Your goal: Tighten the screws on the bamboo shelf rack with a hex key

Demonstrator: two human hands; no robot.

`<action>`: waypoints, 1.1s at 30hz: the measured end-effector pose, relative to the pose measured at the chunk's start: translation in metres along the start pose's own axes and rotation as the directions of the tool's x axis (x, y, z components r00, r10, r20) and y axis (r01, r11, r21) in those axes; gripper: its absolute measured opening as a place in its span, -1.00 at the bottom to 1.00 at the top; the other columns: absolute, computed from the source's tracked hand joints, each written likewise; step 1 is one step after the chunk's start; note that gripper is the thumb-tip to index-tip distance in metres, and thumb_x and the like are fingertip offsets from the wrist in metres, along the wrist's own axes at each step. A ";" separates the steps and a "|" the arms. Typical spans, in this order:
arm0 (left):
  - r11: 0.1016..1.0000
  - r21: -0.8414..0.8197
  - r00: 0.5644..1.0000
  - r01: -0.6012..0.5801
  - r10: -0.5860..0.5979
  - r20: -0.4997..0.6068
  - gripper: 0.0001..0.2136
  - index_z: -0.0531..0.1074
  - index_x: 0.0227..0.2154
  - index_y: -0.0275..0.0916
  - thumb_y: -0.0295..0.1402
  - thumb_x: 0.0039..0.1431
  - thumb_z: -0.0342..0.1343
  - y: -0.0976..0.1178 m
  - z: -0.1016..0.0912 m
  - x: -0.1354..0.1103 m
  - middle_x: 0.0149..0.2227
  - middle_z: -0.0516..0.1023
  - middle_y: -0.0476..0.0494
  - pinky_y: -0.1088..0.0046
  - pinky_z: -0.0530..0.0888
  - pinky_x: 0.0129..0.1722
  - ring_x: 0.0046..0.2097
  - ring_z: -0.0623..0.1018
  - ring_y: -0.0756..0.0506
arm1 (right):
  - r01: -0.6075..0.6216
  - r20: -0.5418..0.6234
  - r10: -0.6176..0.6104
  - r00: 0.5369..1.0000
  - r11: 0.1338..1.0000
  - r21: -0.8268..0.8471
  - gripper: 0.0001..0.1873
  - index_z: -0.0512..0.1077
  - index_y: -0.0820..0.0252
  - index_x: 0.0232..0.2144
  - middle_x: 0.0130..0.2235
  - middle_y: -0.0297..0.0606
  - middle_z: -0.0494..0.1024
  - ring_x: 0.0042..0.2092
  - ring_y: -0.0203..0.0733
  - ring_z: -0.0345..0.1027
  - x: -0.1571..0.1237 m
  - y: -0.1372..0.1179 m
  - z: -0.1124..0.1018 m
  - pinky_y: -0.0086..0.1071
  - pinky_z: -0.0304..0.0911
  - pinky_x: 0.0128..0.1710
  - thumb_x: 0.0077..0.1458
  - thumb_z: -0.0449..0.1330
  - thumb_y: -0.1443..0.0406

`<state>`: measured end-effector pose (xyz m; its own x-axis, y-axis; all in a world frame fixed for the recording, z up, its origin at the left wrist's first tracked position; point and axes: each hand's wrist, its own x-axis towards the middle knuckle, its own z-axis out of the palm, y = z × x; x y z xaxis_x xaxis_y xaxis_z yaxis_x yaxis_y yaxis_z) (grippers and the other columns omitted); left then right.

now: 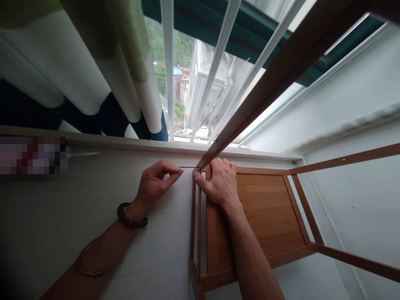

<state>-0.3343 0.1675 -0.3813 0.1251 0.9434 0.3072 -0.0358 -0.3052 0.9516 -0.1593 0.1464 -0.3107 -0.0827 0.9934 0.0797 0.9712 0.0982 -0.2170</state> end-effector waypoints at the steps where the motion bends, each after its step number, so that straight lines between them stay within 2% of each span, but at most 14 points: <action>1: 1.000 -0.004 1.000 0.026 -0.026 0.017 -0.95 0.42 -0.50 -0.27 -0.43 -0.05 0.17 0.001 -0.001 0.001 -0.46 0.45 -0.05 0.45 0.43 -0.33 -0.38 0.46 -0.01 | 0.000 0.001 0.000 1.000 1.000 0.003 -0.71 0.34 0.15 -0.38 -0.33 -0.25 0.41 -0.24 -0.07 0.23 0.000 0.000 0.000 -0.24 0.00 -0.19 0.01 0.02 0.07; 8: 0.986 -0.096 0.973 0.133 -0.112 0.202 -0.87 0.46 -0.39 -0.28 -0.40 0.07 0.02 0.011 -0.013 0.008 -0.33 0.48 -0.11 0.41 0.45 -0.28 -0.27 0.49 -0.06 | 0.001 0.008 -0.001 1.000 1.000 0.015 -0.71 0.36 0.15 -0.37 -0.33 -0.24 0.41 -0.24 -0.07 0.22 0.000 -0.002 -0.001 -0.23 -0.01 -0.18 0.02 0.02 0.08; 10: 0.982 -0.097 0.968 0.162 -0.139 0.209 -0.86 0.48 -0.38 -0.27 -0.38 0.08 0.04 0.012 -0.014 0.009 -0.33 0.51 -0.10 0.42 0.45 -0.27 -0.29 0.50 -0.05 | 0.002 0.010 -0.002 1.000 1.000 0.020 -0.71 0.36 0.15 -0.36 -0.33 -0.24 0.42 -0.24 -0.07 0.22 0.001 -0.002 -0.001 -0.23 -0.01 -0.19 0.02 0.02 0.08; 13: 0.960 -0.138 0.955 0.243 -0.212 0.210 -0.78 0.46 -0.22 -0.23 -0.35 0.04 0.11 0.010 -0.014 0.012 -0.31 0.53 -0.09 0.40 0.46 -0.26 -0.31 0.52 -0.04 | 0.002 0.008 -0.002 1.000 1.000 0.016 -0.71 0.34 0.15 -0.36 -0.33 -0.25 0.42 -0.25 -0.08 0.23 0.001 -0.002 -0.001 -0.24 0.00 -0.19 0.02 0.01 0.07; 15: 0.945 -0.158 0.951 0.286 -0.260 0.168 -0.73 0.44 -0.18 -0.22 -0.32 0.01 0.14 0.006 -0.012 0.013 -0.31 0.53 -0.08 0.40 0.47 -0.27 -0.32 0.52 -0.03 | 0.004 0.005 -0.004 1.000 1.000 0.007 -0.71 0.33 0.15 -0.38 -0.34 -0.25 0.41 -0.25 -0.08 0.23 0.001 -0.001 0.000 -0.24 0.00 -0.20 0.01 0.01 0.07; 18: 0.952 -0.107 0.958 0.286 -0.285 0.023 -0.82 0.48 -0.40 -0.27 -0.29 -0.08 0.21 0.001 -0.011 0.015 -0.33 0.52 -0.08 0.48 0.45 -0.35 -0.35 0.49 -0.01 | 0.008 0.000 -0.008 1.000 1.000 -0.001 -0.71 0.31 0.15 -0.40 -0.36 -0.26 0.40 -0.26 -0.09 0.22 0.001 0.000 0.001 -0.25 0.00 -0.20 0.01 0.01 0.06; 20: 0.942 -0.074 0.943 0.329 -0.331 -0.026 -0.82 0.47 -0.48 -0.28 -0.28 -0.12 0.24 0.001 -0.011 0.016 -0.43 0.51 -0.05 0.54 0.42 -0.46 -0.42 0.46 0.02 | 0.010 -0.003 -0.010 1.000 1.000 0.003 -0.71 0.31 0.15 -0.41 -0.36 -0.26 0.40 -0.26 -0.09 0.22 0.001 0.000 0.001 -0.24 0.00 -0.20 0.01 0.00 0.06; 22: 0.910 -0.069 0.912 0.409 -0.410 0.002 -0.81 0.47 -0.50 -0.29 -0.26 -0.12 0.23 0.003 -0.013 0.018 -0.55 0.48 -0.02 0.57 0.36 -0.56 -0.55 0.40 0.07 | 0.012 -0.004 -0.012 1.000 1.000 0.009 -0.72 0.30 0.15 -0.42 -0.36 -0.26 0.40 -0.26 -0.09 0.22 0.001 -0.001 0.000 -0.24 0.00 -0.20 0.01 0.00 0.07; 24: 0.877 -0.081 0.880 0.474 -0.469 0.078 -0.80 0.49 -0.50 -0.31 -0.25 -0.10 0.22 0.005 -0.015 0.019 -0.58 0.48 -0.02 0.57 0.34 -0.60 -0.60 0.37 0.08 | 0.014 -0.004 -0.014 1.000 1.000 0.012 -0.73 0.30 0.15 -0.42 -0.36 -0.26 0.40 -0.26 -0.09 0.22 0.001 -0.001 0.000 -0.24 0.00 -0.20 0.01 0.00 0.08; 28: 0.834 -0.140 0.840 0.533 -0.504 0.199 -0.74 0.53 -0.37 -0.32 -0.24 -0.11 0.23 0.006 -0.019 0.021 -0.47 0.55 -0.12 0.53 0.40 -0.53 -0.50 0.46 0.01 | 0.015 0.002 -0.015 1.000 1.000 0.006 -0.72 0.32 0.16 -0.40 -0.34 -0.25 0.40 -0.24 -0.08 0.22 0.000 -0.001 -0.001 -0.24 -0.01 -0.20 0.01 0.00 0.08; 30: 0.824 -0.180 0.839 0.538 -0.502 0.209 -0.71 0.52 -0.31 -0.31 -0.26 -0.13 0.24 0.004 -0.018 0.021 -0.41 0.57 -0.15 0.50 0.43 -0.47 -0.44 0.48 -0.01 | 0.017 0.006 -0.017 1.000 1.000 0.003 -0.72 0.32 0.16 -0.40 -0.34 -0.25 0.40 -0.23 -0.08 0.22 0.001 -0.001 0.000 -0.24 -0.01 -0.19 0.02 -0.01 0.08; 33: 0.821 -0.280 0.867 0.497 -0.465 0.177 -0.70 0.51 -0.27 -0.26 -0.30 -0.13 0.25 0.002 -0.014 0.019 -0.31 0.57 -0.14 0.47 0.46 -0.37 -0.36 0.49 -0.01 | 0.016 0.007 -0.016 1.000 1.000 0.003 -0.71 0.32 0.16 -0.40 -0.34 -0.24 0.41 -0.24 -0.08 0.22 0.001 -0.002 0.000 -0.24 0.00 -0.20 0.01 -0.01 0.08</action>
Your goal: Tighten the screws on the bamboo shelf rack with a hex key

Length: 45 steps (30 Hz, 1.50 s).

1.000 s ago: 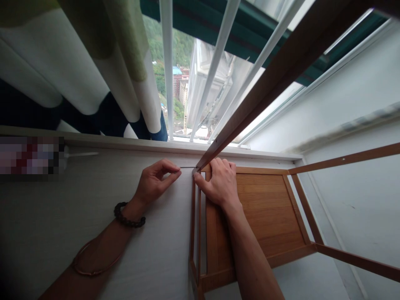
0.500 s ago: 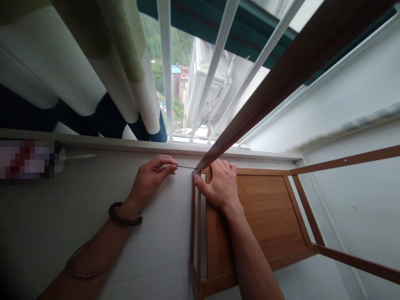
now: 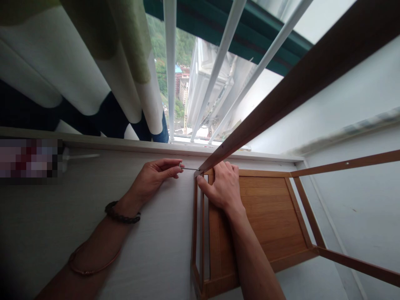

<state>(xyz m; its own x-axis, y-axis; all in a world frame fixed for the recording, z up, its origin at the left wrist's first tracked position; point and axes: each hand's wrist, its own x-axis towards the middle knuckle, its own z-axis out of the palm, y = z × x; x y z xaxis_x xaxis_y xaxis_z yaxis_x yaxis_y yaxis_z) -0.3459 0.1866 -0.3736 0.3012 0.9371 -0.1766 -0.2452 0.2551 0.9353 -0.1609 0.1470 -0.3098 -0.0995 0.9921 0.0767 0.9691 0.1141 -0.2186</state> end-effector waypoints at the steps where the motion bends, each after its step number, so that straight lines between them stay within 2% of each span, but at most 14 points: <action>1: 0.999 -0.030 1.000 -0.024 0.024 -0.005 -0.70 0.51 -0.26 -0.24 -0.31 -0.13 0.25 -0.001 0.002 0.000 -0.28 0.56 -0.13 0.47 0.46 -0.36 -0.34 0.49 -0.01 | 0.000 0.000 0.000 1.000 1.000 0.001 -0.71 0.32 0.16 -0.40 -0.34 -0.24 0.41 -0.24 -0.07 0.22 0.000 0.000 0.000 -0.24 0.00 -0.20 0.01 0.00 0.08; 5: 0.988 -0.072 0.991 -0.135 0.134 -0.024 -0.77 0.53 -0.30 -0.16 -0.35 -0.12 0.25 -0.004 0.006 -0.001 -0.23 0.47 -0.07 0.53 0.43 -0.47 -0.37 0.43 0.05 | -0.006 0.001 0.006 1.000 1.000 0.000 -0.71 0.32 0.16 -0.39 -0.33 -0.24 0.41 -0.23 -0.07 0.22 0.000 0.000 0.000 -0.23 0.00 -0.19 0.01 -0.01 0.07; 8: 0.977 -0.078 0.980 -0.197 0.195 -0.038 -0.78 0.55 -0.35 -0.12 -0.40 -0.17 0.27 -0.005 0.007 0.000 -0.31 0.35 -0.02 0.57 0.38 -0.54 -0.41 0.37 0.09 | -0.008 0.003 0.008 1.000 1.000 -0.002 -0.70 0.32 0.16 -0.39 -0.33 -0.24 0.41 -0.23 -0.07 0.23 -0.001 0.000 0.000 -0.23 0.00 -0.19 0.02 -0.01 0.07; 15: 0.965 -0.097 0.969 -0.245 0.247 0.014 -0.84 0.57 -0.41 -0.10 -0.45 -0.13 0.25 -0.006 0.004 0.001 -0.38 0.30 0.01 0.55 0.39 -0.46 -0.39 0.37 0.09 | -0.006 0.000 0.006 1.000 1.000 0.007 -0.70 0.31 0.16 -0.40 -0.33 -0.24 0.42 -0.24 -0.07 0.23 0.000 0.000 0.000 -0.23 0.01 -0.20 0.02 -0.01 0.06; 18: 0.956 -0.006 0.955 -0.294 0.294 0.046 -0.87 0.57 -0.41 -0.11 -0.43 -0.09 0.23 -0.004 -0.001 0.000 -0.38 0.31 -0.01 0.52 0.41 -0.39 -0.35 0.38 0.06 | -0.005 -0.004 0.005 1.000 1.000 0.013 -0.70 0.31 0.16 -0.40 -0.34 -0.24 0.41 -0.24 -0.07 0.23 0.000 0.000 0.000 -0.23 0.00 -0.20 0.02 -0.01 0.06; 21: 0.909 0.180 0.927 -0.375 0.361 0.104 -0.91 0.57 -0.43 -0.14 -0.39 -0.06 0.21 -0.001 -0.007 -0.002 -0.36 0.34 -0.05 0.46 0.43 -0.28 -0.30 0.40 0.01 | -0.006 0.000 0.006 1.000 1.000 0.012 -0.70 0.32 0.16 -0.40 -0.34 -0.24 0.41 -0.24 -0.07 0.22 -0.001 0.000 0.000 -0.23 0.00 -0.20 0.02 -0.01 0.06; 23: 0.873 0.253 0.907 -0.416 0.377 0.189 -0.92 0.57 -0.50 -0.17 -0.37 -0.02 0.18 -0.001 -0.009 -0.003 -0.36 0.36 -0.08 0.45 0.44 -0.27 -0.30 0.42 -0.01 | -0.003 0.002 0.003 1.000 1.000 0.012 -0.70 0.33 0.15 -0.39 -0.34 -0.24 0.41 -0.24 -0.07 0.22 -0.001 0.000 -0.001 -0.23 0.00 -0.20 0.02 -0.01 0.07; 25: 0.859 0.273 0.889 -0.433 0.357 0.285 -0.85 0.56 -0.58 -0.19 -0.37 0.03 0.13 -0.003 -0.007 -0.003 -0.35 0.39 -0.11 0.44 0.45 -0.28 -0.32 0.45 -0.01 | -0.001 0.001 0.001 1.000 1.000 0.012 -0.70 0.34 0.15 -0.39 -0.34 -0.24 0.41 -0.24 -0.07 0.23 -0.001 0.000 -0.001 -0.23 0.00 -0.20 0.02 -0.01 0.08; 28: 0.848 0.312 0.890 -0.428 0.334 0.311 -0.82 0.56 -0.55 -0.20 -0.39 0.06 0.08 -0.007 -0.003 -0.003 -0.32 0.47 -0.14 0.42 0.46 -0.22 -0.28 0.49 -0.05 | 0.001 0.002 -0.001 1.000 1.000 0.003 -0.69 0.35 0.16 -0.37 -0.34 -0.25 0.41 -0.24 -0.08 0.22 -0.001 0.001 0.000 -0.24 0.00 -0.20 0.02 -0.01 0.07; 34: 0.840 0.396 0.915 -0.372 0.261 0.306 -0.76 0.51 -0.22 -0.16 -0.43 0.08 0.00 -0.005 0.001 -0.003 -0.08 0.49 -0.14 0.27 0.37 -0.02 -0.04 0.44 -0.14 | 0.001 0.000 -0.001 1.000 1.000 0.008 -0.70 0.37 0.13 -0.35 -0.34 -0.26 0.42 -0.24 -0.08 0.23 0.000 0.001 0.001 -0.24 -0.01 -0.20 0.02 0.00 0.07; 37: 0.900 0.316 0.937 -0.300 0.216 0.276 -0.75 0.49 -0.18 -0.19 -0.35 0.12 -0.02 -0.001 0.003 -0.004 0.07 0.36 -0.14 0.20 0.30 0.06 0.08 0.33 -0.20 | 0.004 -0.002 -0.004 1.000 1.000 0.020 -0.70 0.36 0.13 -0.35 -0.33 -0.25 0.42 -0.24 -0.08 0.24 0.000 0.000 -0.001 -0.24 0.00 -0.20 0.02 0.00 0.07; 39: 0.951 0.208 0.953 -0.228 0.173 0.249 -0.70 0.45 -0.12 -0.19 -0.27 0.17 -0.07 0.000 0.007 -0.004 0.11 0.31 -0.15 0.19 0.31 0.05 0.09 0.33 -0.21 | 0.002 0.002 -0.002 1.000 1.000 0.022 -0.69 0.35 0.13 -0.35 -0.32 -0.25 0.43 -0.24 -0.07 0.24 0.000 0.000 -0.002 -0.24 0.00 -0.19 0.03 -0.01 0.06; 42: 0.987 0.030 0.962 -0.155 0.144 0.232 -0.63 0.39 -0.04 -0.21 -0.19 0.21 -0.16 -0.001 0.014 -0.005 0.11 0.31 -0.20 0.23 0.36 0.00 0.05 0.37 -0.20 | -0.002 0.009 0.002 1.000 1.000 0.012 -0.68 0.36 0.13 -0.34 -0.31 -0.24 0.43 -0.24 -0.07 0.24 0.000 0.000 -0.001 -0.24 0.00 -0.19 0.03 -0.01 0.06; 45: 0.993 -0.030 0.979 -0.110 0.114 0.171 -0.60 0.46 -0.14 -0.26 -0.13 0.20 -0.17 -0.006 0.019 -0.004 0.02 0.40 -0.24 0.31 0.42 -0.09 0.03 0.39 -0.18 | 0.000 0.004 0.000 1.000 1.000 0.013 -0.70 0.36 0.12 -0.32 -0.31 -0.26 0.42 -0.23 -0.08 0.23 -0.001 0.001 -0.001 -0.24 0.00 -0.19 0.04 0.00 0.07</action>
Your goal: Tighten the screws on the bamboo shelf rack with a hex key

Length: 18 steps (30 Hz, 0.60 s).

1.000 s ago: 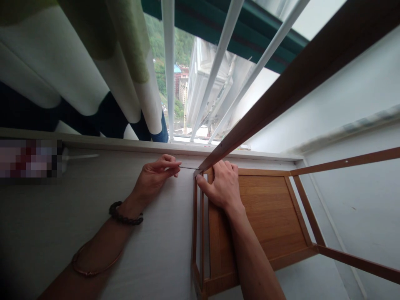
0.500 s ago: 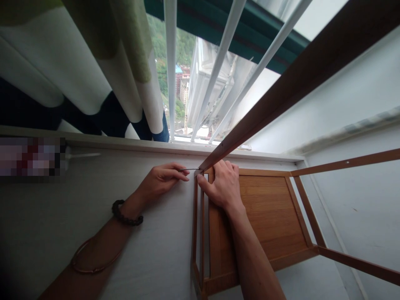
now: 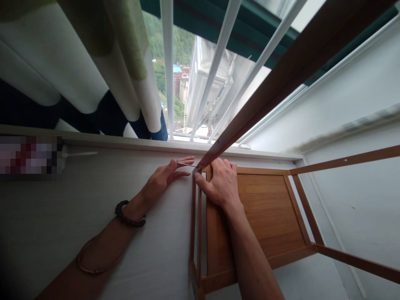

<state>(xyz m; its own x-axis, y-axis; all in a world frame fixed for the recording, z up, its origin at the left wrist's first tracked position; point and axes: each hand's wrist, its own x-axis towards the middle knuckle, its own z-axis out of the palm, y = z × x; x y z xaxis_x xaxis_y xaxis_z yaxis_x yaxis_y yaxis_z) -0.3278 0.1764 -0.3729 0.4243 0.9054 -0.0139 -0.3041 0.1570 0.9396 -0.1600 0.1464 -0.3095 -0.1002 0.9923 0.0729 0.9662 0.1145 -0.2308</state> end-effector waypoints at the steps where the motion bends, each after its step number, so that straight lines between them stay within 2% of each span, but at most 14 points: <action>1: 1.000 -0.001 0.999 0.023 -0.023 -0.034 -0.60 0.48 -0.19 -0.27 -0.11 0.18 -0.13 -0.002 0.000 0.001 -0.04 0.45 -0.25 0.34 0.45 -0.15 -0.01 0.42 -0.18 | 0.002 -0.001 -0.002 1.000 1.000 0.002 -0.70 0.37 0.11 -0.33 -0.32 -0.26 0.42 -0.23 -0.08 0.23 0.000 0.000 0.000 -0.24 0.00 -0.19 0.04 0.00 0.07; 4: 0.997 0.015 0.989 0.080 -0.077 -0.124 -0.65 0.50 -0.28 -0.31 -0.12 0.08 0.02 -0.006 -0.002 0.003 -0.22 0.52 -0.23 0.41 0.48 -0.31 -0.19 0.49 -0.12 | 0.000 0.004 0.000 1.000 1.000 -0.007 -0.69 0.37 0.12 -0.33 -0.33 -0.26 0.42 -0.24 -0.08 0.23 0.000 0.000 0.001 -0.24 0.00 -0.19 0.03 0.00 0.06; 6: 0.995 0.064 0.986 0.081 -0.071 -0.150 -0.68 0.50 -0.26 -0.30 -0.15 0.05 0.07 -0.007 -0.005 0.003 -0.25 0.51 -0.18 0.45 0.47 -0.32 -0.30 0.49 -0.04 | -0.005 0.003 0.005 1.000 1.000 -0.014 -0.68 0.36 0.13 -0.34 -0.33 -0.25 0.42 -0.24 -0.07 0.23 0.000 0.000 0.001 -0.24 0.00 -0.19 0.03 0.00 0.05; 8: 0.987 0.158 0.983 0.027 0.003 -0.185 -0.71 0.50 -0.22 -0.25 -0.19 0.04 0.10 -0.006 -0.007 0.002 -0.23 0.48 -0.13 0.48 0.46 -0.34 -0.39 0.45 0.04 | -0.005 0.000 0.005 1.000 1.000 -0.013 -0.68 0.35 0.14 -0.35 -0.33 -0.24 0.43 -0.24 -0.07 0.23 0.001 0.000 0.000 -0.24 0.00 -0.19 0.03 0.00 0.05; 11: 0.949 0.290 0.956 -0.120 0.189 -0.224 -0.74 0.50 -0.20 -0.16 -0.26 0.02 0.14 -0.003 -0.006 0.000 -0.24 0.40 -0.07 0.54 0.43 -0.43 -0.43 0.39 0.08 | -0.001 -0.006 0.001 1.000 1.000 -0.010 -0.70 0.34 0.14 -0.37 -0.33 -0.24 0.43 -0.24 -0.07 0.23 0.000 0.000 0.000 -0.24 0.01 -0.20 0.02 0.00 0.06; 14: 0.910 0.342 0.933 -0.233 0.309 -0.187 -0.78 0.50 -0.20 -0.13 -0.33 0.05 0.12 -0.002 -0.004 -0.003 -0.32 0.36 -0.05 0.57 0.40 -0.53 -0.43 0.39 0.07 | -0.003 -0.005 0.003 1.000 1.000 -0.010 -0.69 0.33 0.15 -0.38 -0.33 -0.24 0.42 -0.24 -0.07 0.23 0.000 0.000 0.001 -0.24 0.01 -0.20 0.02 0.00 0.05; 18: 0.902 0.318 0.937 -0.293 0.336 -0.091 -0.81 0.52 -0.25 -0.14 -0.36 0.06 0.10 -0.004 -0.001 -0.005 -0.30 0.39 -0.07 0.55 0.46 -0.52 -0.38 0.44 0.04 | -0.012 0.002 0.012 1.000 1.000 -0.010 -0.68 0.35 0.15 -0.35 -0.32 -0.23 0.42 -0.23 -0.06 0.22 -0.001 0.001 0.001 -0.23 0.00 -0.19 0.02 0.01 0.05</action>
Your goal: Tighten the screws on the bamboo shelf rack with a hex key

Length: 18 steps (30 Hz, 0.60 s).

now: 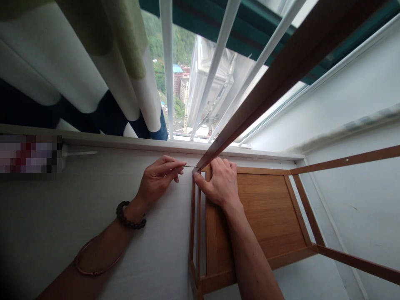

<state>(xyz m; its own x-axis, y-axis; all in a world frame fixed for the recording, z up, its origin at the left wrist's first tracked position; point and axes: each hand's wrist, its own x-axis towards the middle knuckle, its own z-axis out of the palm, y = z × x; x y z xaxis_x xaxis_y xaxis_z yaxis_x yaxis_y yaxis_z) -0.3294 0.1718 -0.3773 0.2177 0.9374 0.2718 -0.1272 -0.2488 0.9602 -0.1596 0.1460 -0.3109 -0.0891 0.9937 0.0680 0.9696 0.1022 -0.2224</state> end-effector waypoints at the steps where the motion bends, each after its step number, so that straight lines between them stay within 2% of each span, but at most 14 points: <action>1: 1.000 -0.019 1.000 0.011 -0.011 0.023 -0.81 0.52 -0.25 -0.14 -0.36 0.06 0.10 0.000 0.001 0.000 -0.29 0.40 -0.08 0.53 0.48 -0.51 -0.37 0.45 0.03 | -0.002 0.002 0.002 1.000 1.000 0.000 -0.68 0.35 0.15 -0.34 -0.32 -0.23 0.42 -0.23 -0.06 0.22 0.000 0.000 0.000 -0.23 0.00 -0.18 0.02 0.01 0.05; 5: 0.987 -0.116 0.990 0.115 -0.105 0.093 -0.77 0.50 -0.21 -0.19 -0.32 0.07 0.08 0.003 0.006 0.001 -0.24 0.45 -0.12 0.51 0.49 -0.48 -0.35 0.47 0.00 | 0.000 0.001 0.000 1.000 1.000 0.012 -0.70 0.37 0.14 -0.34 -0.32 -0.24 0.42 -0.23 -0.07 0.22 0.000 0.000 0.000 -0.24 -0.01 -0.18 0.03 0.02 0.06; 7: 0.967 -0.185 0.976 0.176 -0.147 0.163 -0.73 0.47 -0.15 -0.23 -0.29 0.09 0.05 0.005 0.006 0.003 -0.23 0.48 -0.15 0.45 0.49 -0.41 -0.34 0.48 -0.03 | 0.002 -0.002 -0.002 1.000 1.000 0.017 -0.70 0.38 0.13 -0.34 -0.31 -0.25 0.42 -0.23 -0.08 0.22 0.000 -0.001 0.000 -0.25 -0.01 -0.18 0.04 0.02 0.06; 10: 0.903 -0.348 0.948 0.254 -0.161 0.274 -0.64 0.42 -0.08 -0.32 -0.23 0.17 -0.08 0.007 0.004 0.004 -0.16 0.50 -0.26 0.31 0.46 -0.25 -0.18 0.47 -0.15 | 0.001 -0.003 -0.001 1.000 1.000 0.015 -0.67 0.38 0.14 -0.33 -0.31 -0.24 0.42 -0.23 -0.08 0.22 0.000 -0.001 0.000 -0.25 -0.01 -0.18 0.05 -0.01 0.05; 12: 0.864 -0.412 0.940 0.290 -0.177 0.291 -0.61 0.42 -0.09 -0.35 -0.21 0.20 -0.14 0.007 0.004 0.004 -0.13 0.49 -0.30 0.27 0.42 -0.19 -0.10 0.44 -0.20 | -0.001 -0.004 0.001 1.000 1.000 0.009 -0.65 0.38 0.14 -0.33 -0.31 -0.24 0.42 -0.23 -0.08 0.22 0.000 0.000 0.001 -0.25 -0.02 -0.18 0.06 -0.02 0.04; 15: 0.823 -0.445 0.922 0.353 -0.224 0.317 -0.62 0.41 -0.09 -0.35 -0.21 0.20 -0.12 0.006 0.002 0.004 -0.16 0.51 -0.29 0.31 0.39 -0.18 -0.10 0.44 -0.17 | -0.008 -0.013 0.008 1.000 1.000 -0.012 -0.63 0.38 0.15 -0.34 -0.32 -0.23 0.42 -0.22 -0.07 0.22 -0.001 0.001 0.003 -0.24 -0.03 -0.17 0.06 -0.03 0.02; 18: 0.757 -0.497 0.895 0.425 -0.266 0.359 -0.68 0.41 -0.10 -0.29 -0.24 0.15 -0.01 0.003 -0.002 0.004 -0.19 0.52 -0.24 0.34 0.39 -0.22 -0.11 0.45 -0.15 | -0.017 -0.015 0.016 1.000 0.999 -0.038 -0.63 0.37 0.16 -0.34 -0.33 -0.23 0.42 -0.23 -0.07 0.21 -0.001 0.002 0.004 -0.23 -0.03 -0.17 0.06 -0.03 0.02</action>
<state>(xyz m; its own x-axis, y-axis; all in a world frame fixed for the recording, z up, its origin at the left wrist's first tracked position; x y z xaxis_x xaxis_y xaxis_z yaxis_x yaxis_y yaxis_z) -0.3308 0.1750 -0.3730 0.5759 0.8174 0.0107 -0.4849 0.3310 0.8095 -0.1581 0.1454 -0.3154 -0.0698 0.9944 0.0792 0.9789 0.0835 -0.1862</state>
